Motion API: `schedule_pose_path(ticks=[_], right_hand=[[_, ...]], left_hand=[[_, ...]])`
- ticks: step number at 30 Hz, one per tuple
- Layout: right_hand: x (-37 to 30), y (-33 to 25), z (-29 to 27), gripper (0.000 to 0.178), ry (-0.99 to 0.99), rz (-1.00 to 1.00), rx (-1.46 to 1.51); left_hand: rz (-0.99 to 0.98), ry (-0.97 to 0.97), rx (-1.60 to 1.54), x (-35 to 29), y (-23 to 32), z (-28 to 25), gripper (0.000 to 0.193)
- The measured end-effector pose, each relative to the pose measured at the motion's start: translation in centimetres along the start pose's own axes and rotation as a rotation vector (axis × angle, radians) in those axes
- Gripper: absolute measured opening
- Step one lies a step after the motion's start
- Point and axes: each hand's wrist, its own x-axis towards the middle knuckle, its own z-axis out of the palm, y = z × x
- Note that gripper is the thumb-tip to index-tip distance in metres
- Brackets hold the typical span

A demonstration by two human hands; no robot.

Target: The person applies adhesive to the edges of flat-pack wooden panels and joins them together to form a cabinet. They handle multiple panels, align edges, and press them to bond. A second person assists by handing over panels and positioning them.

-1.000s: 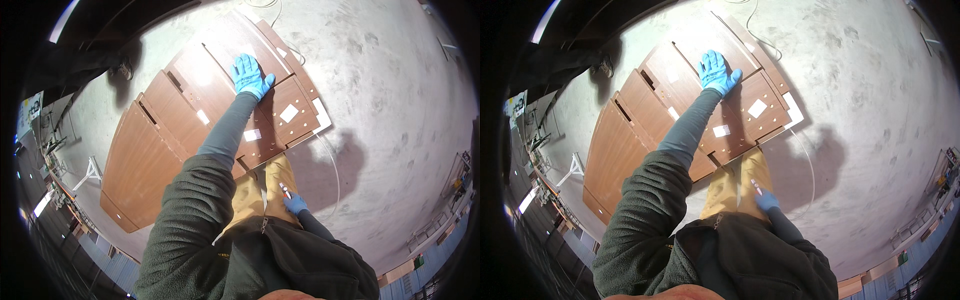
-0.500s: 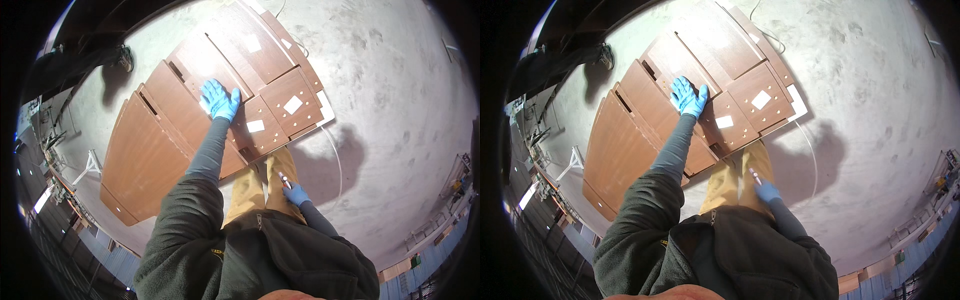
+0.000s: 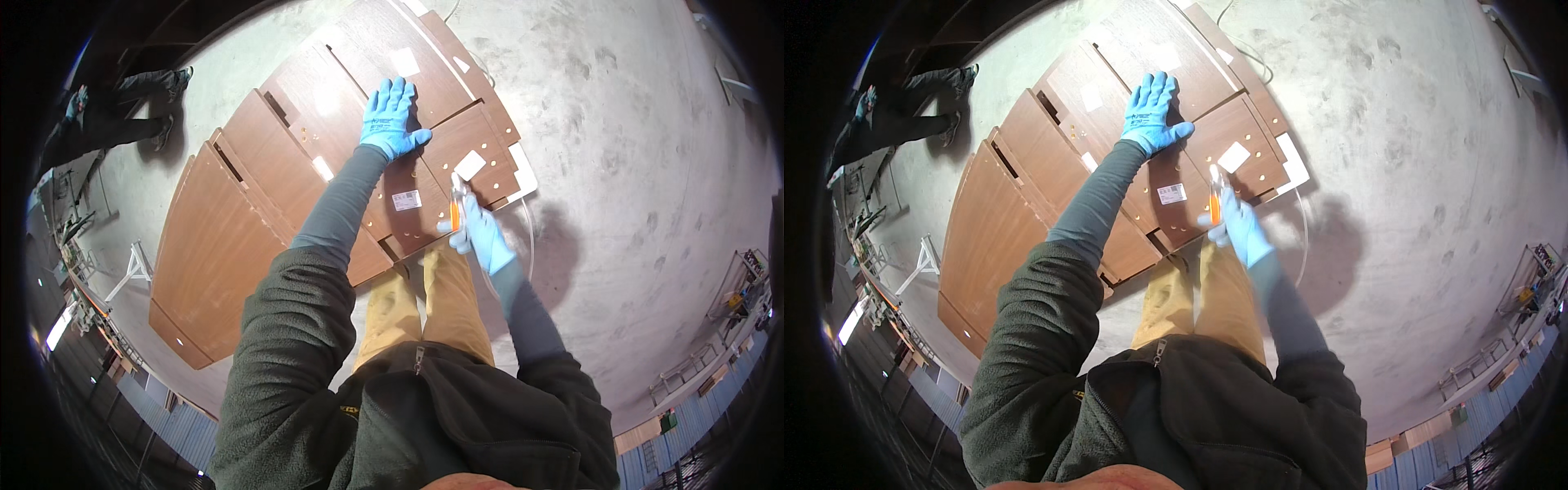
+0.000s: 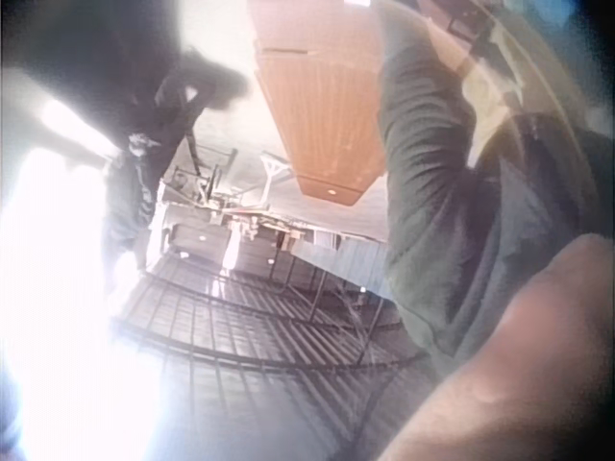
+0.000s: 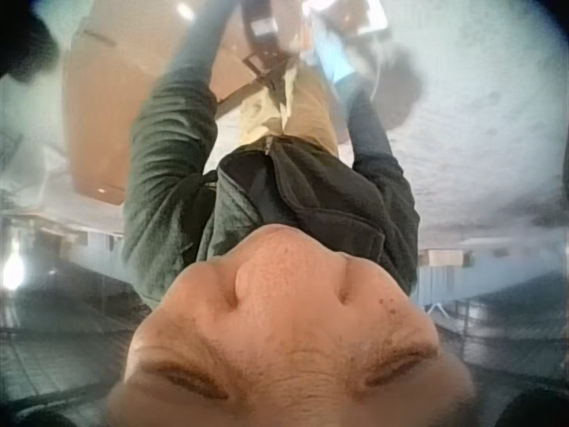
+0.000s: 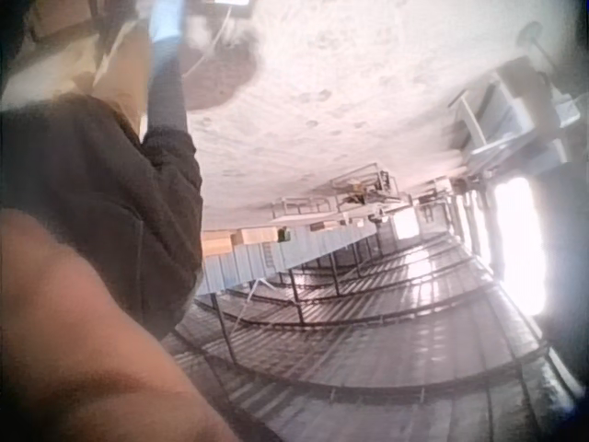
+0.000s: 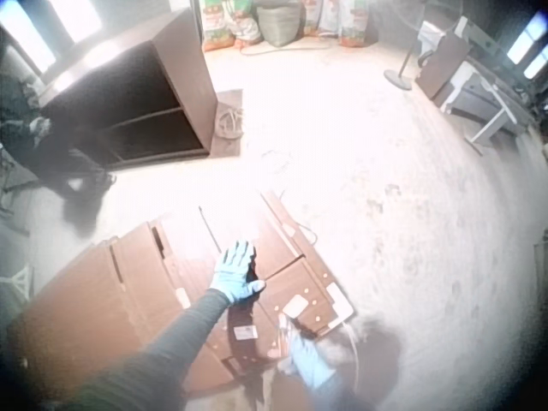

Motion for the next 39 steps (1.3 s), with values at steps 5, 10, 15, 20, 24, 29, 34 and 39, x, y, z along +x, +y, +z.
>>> schedule_pose_path(ticks=[5, 10, 15, 20, 24, 29, 34, 39], right_hand=[[5.4, -6.3, -0.2, 0.061, -0.076, 0.102, 0.073], [7.5, -7.9, 1.2, 0.061, -0.011, 0.103, -0.152], [7.5, -7.2, 1.9, 0.064, 0.026, 0.068, -0.09], [7.7, -7.0, 1.6, 0.063, -0.019, 0.043, 0.059], [9.0, -8.9, 1.4, 0.047, 0.096, -0.099, -0.116], [12.3, -15.3, 1.4, 0.045, 0.554, -0.221, -0.603], [13.6, -17.9, 3.2, 0.042, 0.639, -0.148, -0.991], [14.3, -17.4, 4.2, 0.062, 0.657, -0.093, -1.137]], left_hand=[[0.016, 0.026, -0.043, -0.2, -0.3, 0.4, 0.109], [0.014, -0.013, 0.033, 0.1, -0.2, 0.4, 0.112], [0.006, -0.016, 0.031, 0.0, -0.1, 0.4, 0.112], [-0.002, -0.021, 0.016, 0.1, -0.2, 0.5, 0.11], [0.0, -0.017, -0.01, 0.1, -0.2, 0.4, 0.11], [-0.012, -0.042, 0.003, 0.1, 0.1, 0.3, 0.11], [-0.014, -0.035, 0.011, 0.1, 0.0, 0.4, 0.11], [-0.016, -0.05, -0.009, 0.0, -0.3, 0.5, 0.111]])
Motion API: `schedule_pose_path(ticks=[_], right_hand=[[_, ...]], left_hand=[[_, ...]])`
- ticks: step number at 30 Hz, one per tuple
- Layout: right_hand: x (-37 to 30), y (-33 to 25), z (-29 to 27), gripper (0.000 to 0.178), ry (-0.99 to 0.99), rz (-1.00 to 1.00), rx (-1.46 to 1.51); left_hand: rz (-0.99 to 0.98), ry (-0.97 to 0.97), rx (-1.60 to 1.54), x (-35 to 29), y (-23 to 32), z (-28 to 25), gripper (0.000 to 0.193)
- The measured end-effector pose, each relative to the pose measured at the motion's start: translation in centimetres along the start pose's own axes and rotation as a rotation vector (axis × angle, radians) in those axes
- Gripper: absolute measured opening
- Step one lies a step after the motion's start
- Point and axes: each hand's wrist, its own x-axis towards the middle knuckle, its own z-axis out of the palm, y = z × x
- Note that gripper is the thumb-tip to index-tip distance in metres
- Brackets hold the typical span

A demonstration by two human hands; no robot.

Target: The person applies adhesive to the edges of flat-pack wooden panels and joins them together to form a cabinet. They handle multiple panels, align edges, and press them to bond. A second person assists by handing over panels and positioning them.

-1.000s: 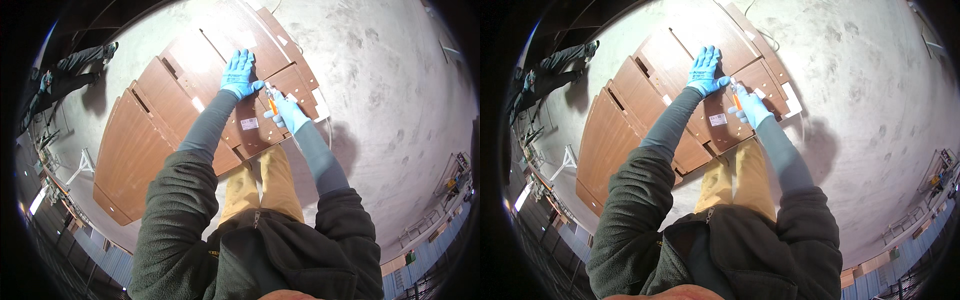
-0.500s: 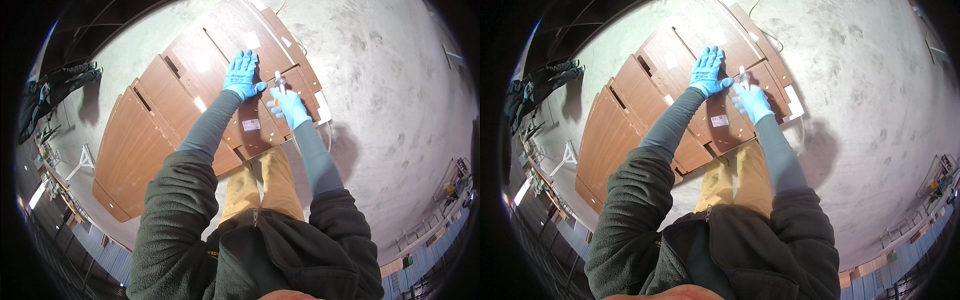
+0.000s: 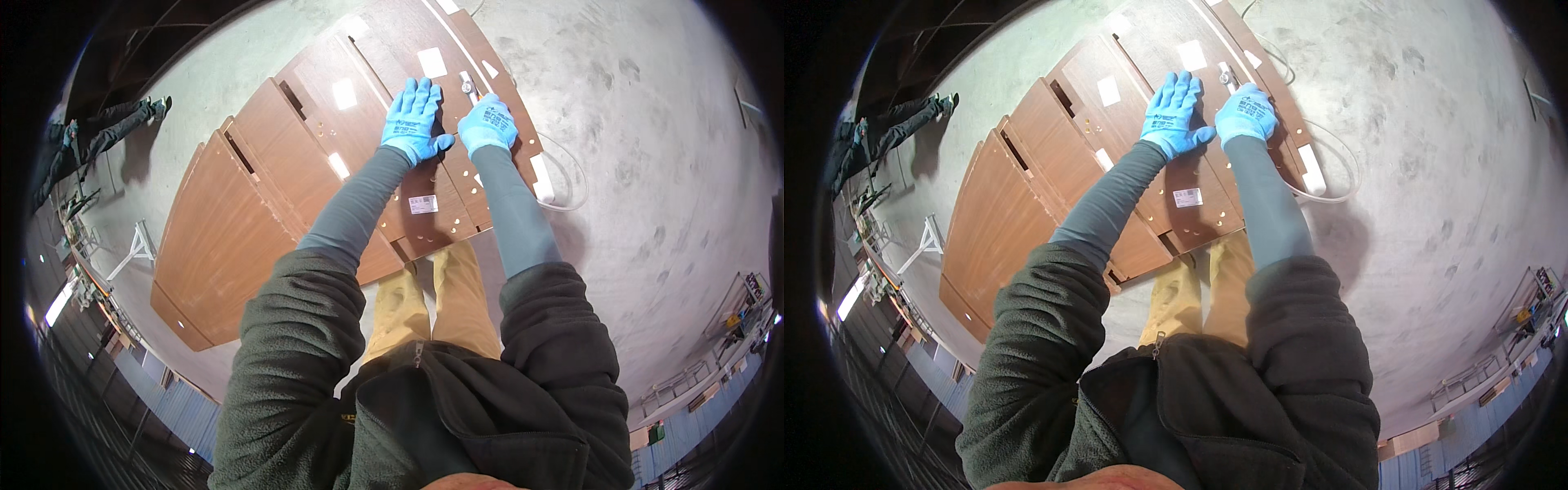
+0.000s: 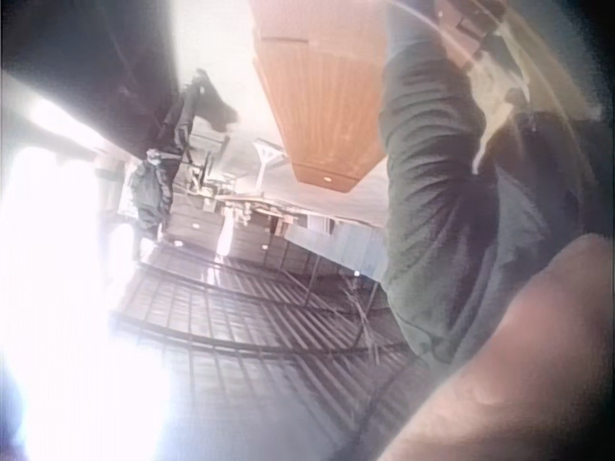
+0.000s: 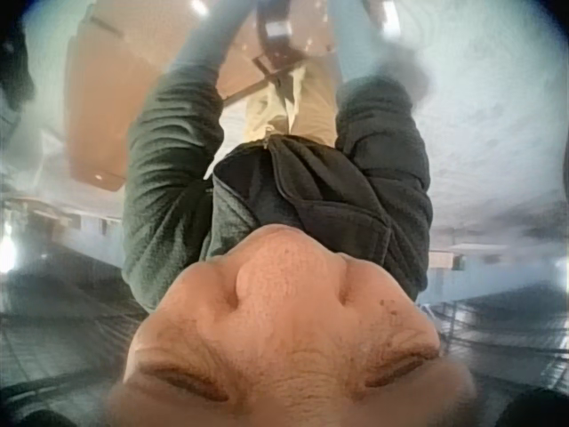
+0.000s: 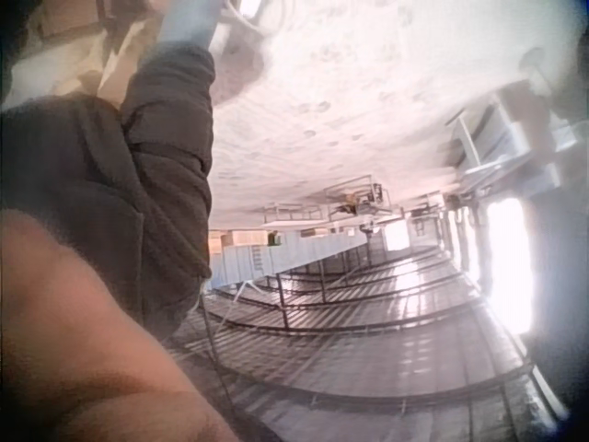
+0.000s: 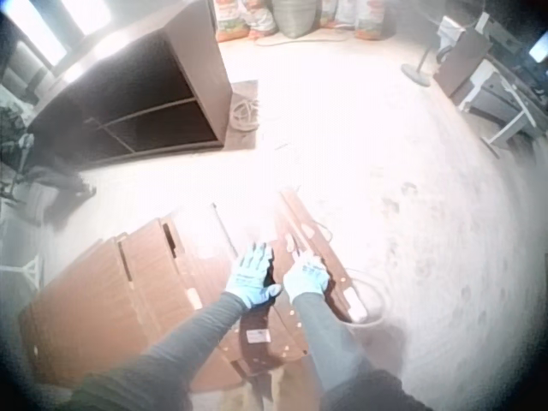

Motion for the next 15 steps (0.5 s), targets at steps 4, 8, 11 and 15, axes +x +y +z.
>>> schedule_pose_path(ticks=[4, 8, 11, 15], right_hand=[[0.0, -0.4, 0.4, 0.065, 0.03, 0.034, -0.001], [-0.3, -0.5, 0.7, 0.068, 0.079, 0.033, 0.055], [-0.2, 0.3, 0.3, 0.065, 0.07, 0.003, 0.132], [-1.3, 2.9, -1.2, 0.058, -0.099, -0.023, 0.414]], left_hand=[[-0.016, -0.01, 0.007, 0.1, 0.2, -0.1, 0.113], [-0.03, -0.034, 0.02, 0.0, 0.4, -0.5, 0.113], [-0.033, -0.042, 0.019, 0.0, 0.5, -0.7, 0.112], [-0.03, -0.03, 0.025, 0.0, 0.4, -0.6, 0.11]])
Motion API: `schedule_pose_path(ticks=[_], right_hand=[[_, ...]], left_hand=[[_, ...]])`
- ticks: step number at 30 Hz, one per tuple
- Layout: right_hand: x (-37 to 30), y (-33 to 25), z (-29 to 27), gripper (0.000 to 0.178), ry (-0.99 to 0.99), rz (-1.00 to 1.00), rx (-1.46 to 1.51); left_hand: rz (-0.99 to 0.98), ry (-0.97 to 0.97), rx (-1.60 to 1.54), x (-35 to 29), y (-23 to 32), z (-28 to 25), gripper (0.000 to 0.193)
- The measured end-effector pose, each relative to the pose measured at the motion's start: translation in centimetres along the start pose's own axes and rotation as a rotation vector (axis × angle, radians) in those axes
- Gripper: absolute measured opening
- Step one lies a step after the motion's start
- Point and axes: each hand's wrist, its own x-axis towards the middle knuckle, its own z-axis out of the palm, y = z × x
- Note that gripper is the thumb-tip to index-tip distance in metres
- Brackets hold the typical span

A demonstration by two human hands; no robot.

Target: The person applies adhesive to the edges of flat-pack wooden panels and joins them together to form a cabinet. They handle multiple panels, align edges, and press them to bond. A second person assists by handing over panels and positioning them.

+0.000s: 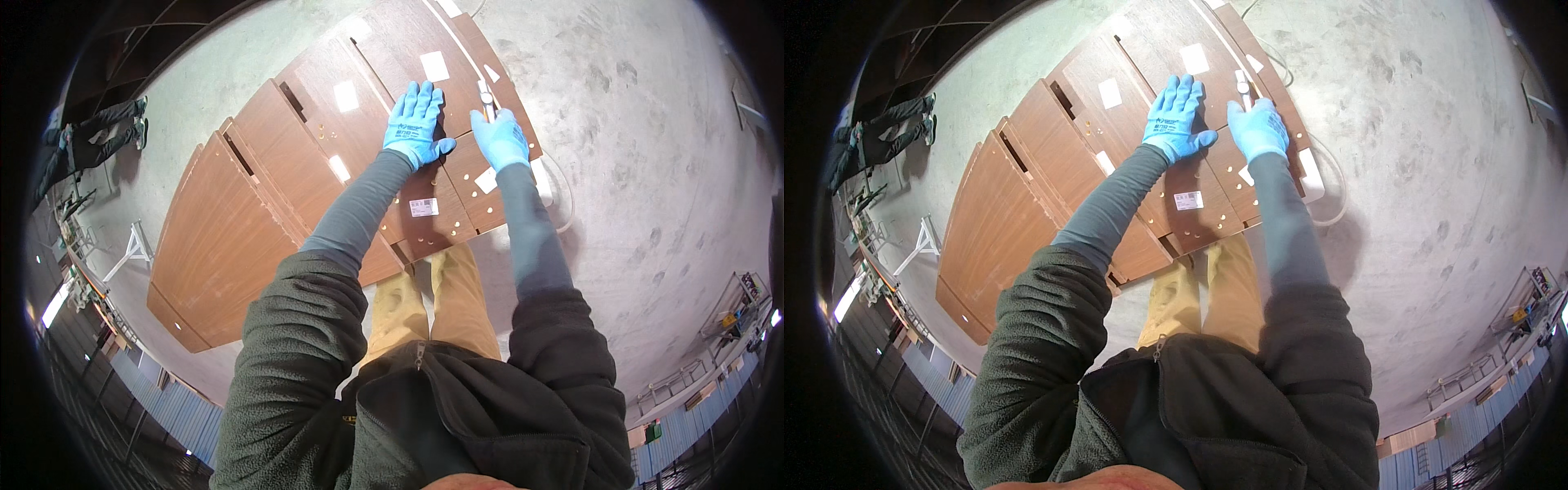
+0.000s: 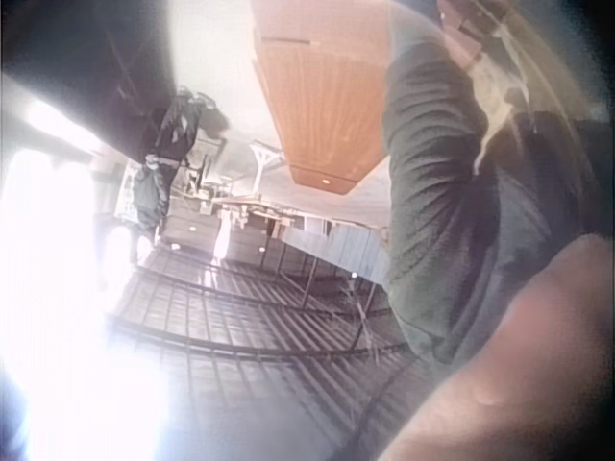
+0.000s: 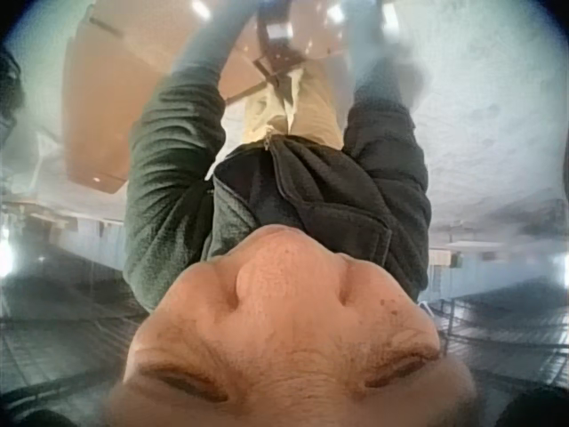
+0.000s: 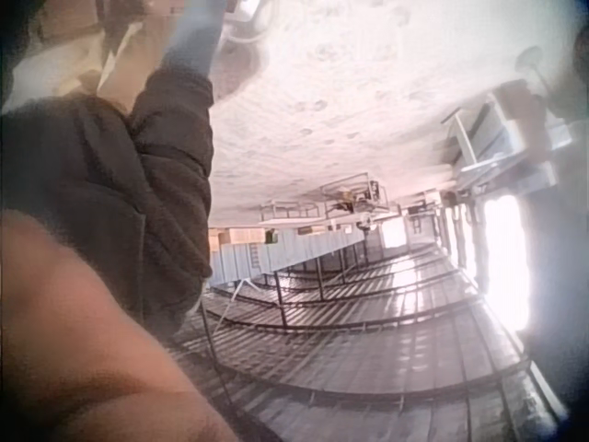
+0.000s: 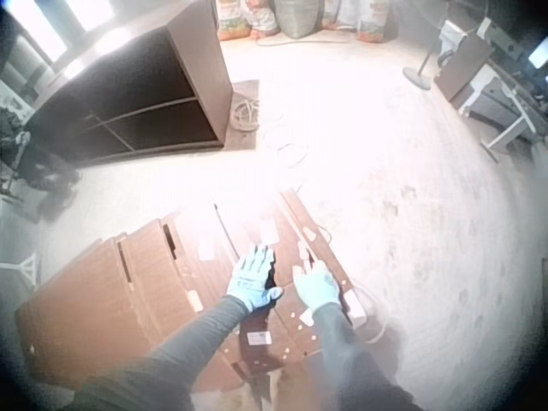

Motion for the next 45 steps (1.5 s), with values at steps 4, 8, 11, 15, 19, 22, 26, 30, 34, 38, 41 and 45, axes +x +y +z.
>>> schedule_pose_path(ticks=[4, 8, 11, 15, 19, 22, 26, 30, 34, 38, 41, 45], right_hand=[[-4.6, 1.8, -0.6, 0.062, -0.371, 0.123, 0.275], [-7.0, 2.8, 0.3, 0.069, -0.574, 0.194, 0.42], [-7.1, 3.6, 1.6, 0.064, -0.563, 0.253, 0.518], [-9.1, 6.5, 3.1, 0.051, -0.502, 0.109, 0.696], [-12.1, 9.6, 2.4, 0.044, -0.544, 0.084, 0.76], [-13.9, 11.3, 1.2, 0.038, -0.495, 0.125, 0.747], [-15.9, 13.6, -0.1, 0.033, -0.429, 0.232, 0.85], [-16.6, 15.7, -1.3, 0.037, -0.3, 0.263, 0.962], [-13.6, 17.0, -2.5, 0.026, -0.091, 0.322, 0.956], [-8.9, 18.4, -1.8, 0.019, 0.089, 0.273, 0.763], [-6.5, 19.5, -0.6, 0.025, 0.197, 0.145, 0.359], [-5.8, 20.6, -0.1, 0.05, 0.224, 0.126, 0.014]], left_hand=[[0.007, -0.001, 0.001, 0.0, -0.1, 0.2, 0.111], [0.012, -0.022, 0.033, 0.1, -0.2, 0.3, 0.115], [0.008, 0.001, -0.006, 0.0, -0.2, 0.4, 0.115], [0.022, 0.022, -0.024, -0.1, -0.5, 0.6, 0.113], [0.023, 0.044, -0.016, -0.1, -0.4, 0.6, 0.111], [0.01, 0.026, -0.018, -0.1, -0.2, 0.4, 0.109], [0.024, 0.049, 0.024, 0.0, 0.0, 0.3, 0.109], [0.03, 0.048, 0.046, 0.1, 0.0, 0.3, 0.109], [0.034, 0.061, 0.084, 0.2, 0.0, 0.3, 0.111], [0.007, 0.075, 0.111, 0.2, 0.6, 0.6, 0.114], [-0.021, 0.099, 0.122, 0.4, 1.2, 1.1, 0.113], [-0.018, 0.104, 0.13, 0.4, 1.0, 1.6, 0.112]])
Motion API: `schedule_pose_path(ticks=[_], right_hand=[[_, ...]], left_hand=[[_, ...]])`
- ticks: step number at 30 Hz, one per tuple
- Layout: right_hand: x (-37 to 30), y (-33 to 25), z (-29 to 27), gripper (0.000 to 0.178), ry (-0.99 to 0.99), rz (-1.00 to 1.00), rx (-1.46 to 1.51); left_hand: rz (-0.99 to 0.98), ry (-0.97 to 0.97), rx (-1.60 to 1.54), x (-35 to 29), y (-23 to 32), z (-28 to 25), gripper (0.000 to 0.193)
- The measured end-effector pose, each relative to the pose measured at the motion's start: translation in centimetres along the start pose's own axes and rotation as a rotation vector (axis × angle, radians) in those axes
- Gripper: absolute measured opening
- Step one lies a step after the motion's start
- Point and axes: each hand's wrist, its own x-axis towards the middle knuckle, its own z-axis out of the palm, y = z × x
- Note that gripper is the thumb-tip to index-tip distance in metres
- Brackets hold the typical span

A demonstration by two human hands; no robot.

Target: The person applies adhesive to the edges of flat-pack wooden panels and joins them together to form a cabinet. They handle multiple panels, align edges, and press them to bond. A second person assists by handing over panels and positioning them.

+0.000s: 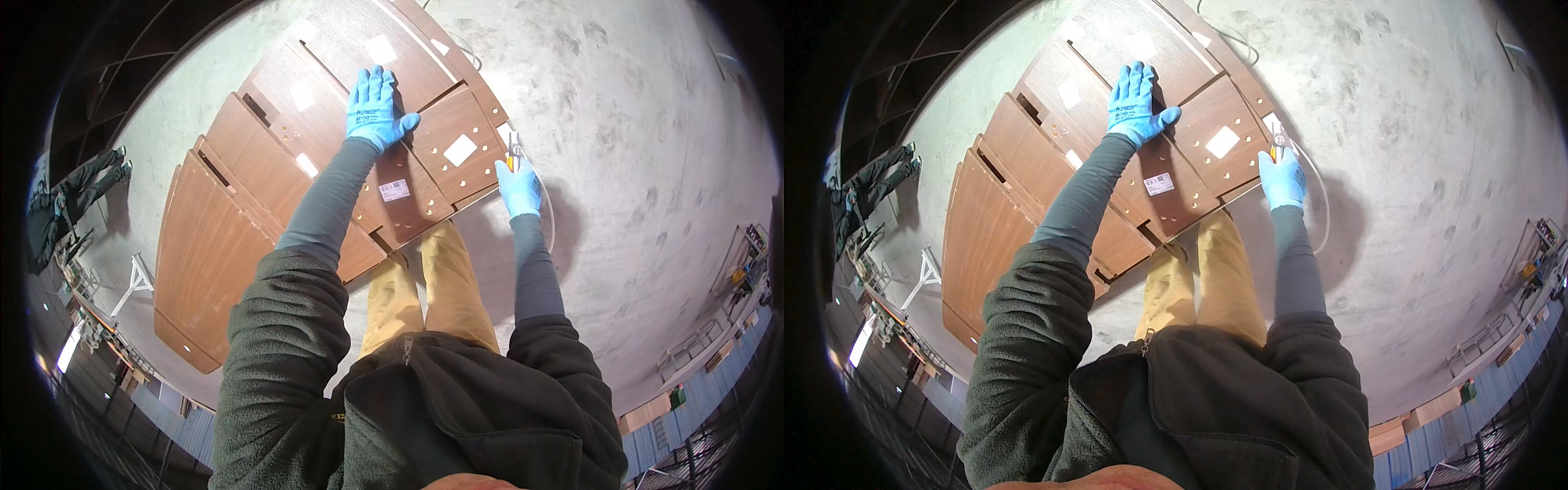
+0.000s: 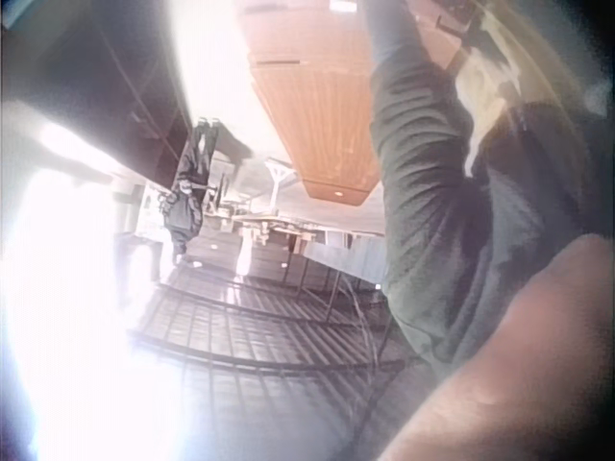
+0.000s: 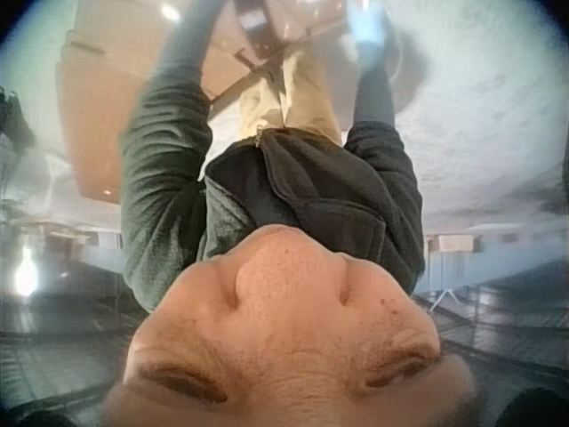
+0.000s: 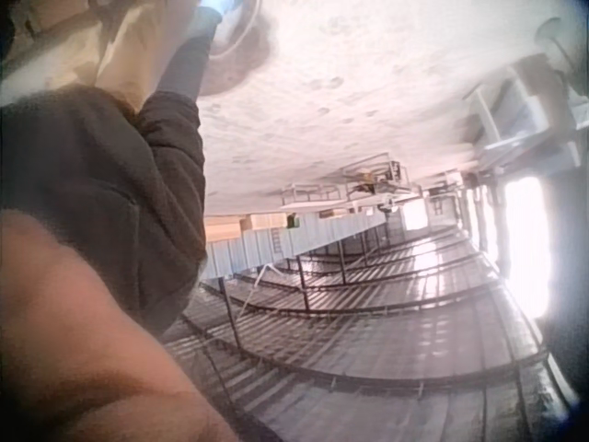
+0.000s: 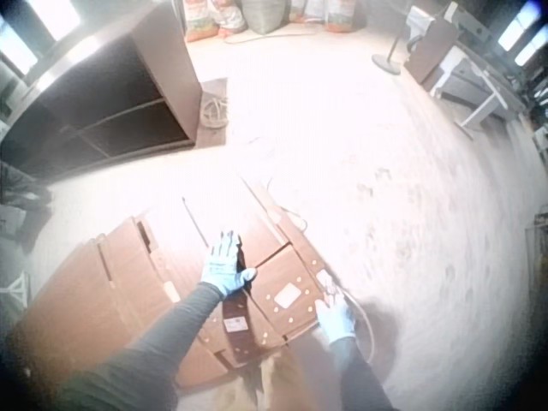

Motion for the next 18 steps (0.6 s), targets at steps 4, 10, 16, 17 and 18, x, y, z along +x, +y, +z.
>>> schedule_pose_path(ticks=[4, 10, 16, 17, 18], right_hand=[[-0.4, 0.8, -0.8, 0.051, -0.002, 0.055, -0.081], [-0.5, 1.8, -0.7, 0.016, -0.324, 0.434, 0.772], [1.1, 1.3, -0.4, 0.013, -0.263, 0.39, 1.049], [1.3, 1.2, -0.4, 0.014, -0.25, 0.357, 1.037], [1.2, 1.0, -0.3, 0.013, -0.248, 0.386, 0.899]], left_hand=[[0.0, -0.038, -0.033, 0.0, -0.1, 0.0, 0.111], [-0.041, -0.092, -0.021, 0.2, 0.5, -0.3, 0.105], [-0.005, -0.091, 0.004, 0.2, 0.3, -0.5, 0.105], [0.006, -0.067, -0.016, 0.2, 0.3, -0.5, 0.106], [0.007, -0.065, -0.022, 0.2, 0.3, -0.5, 0.106]])
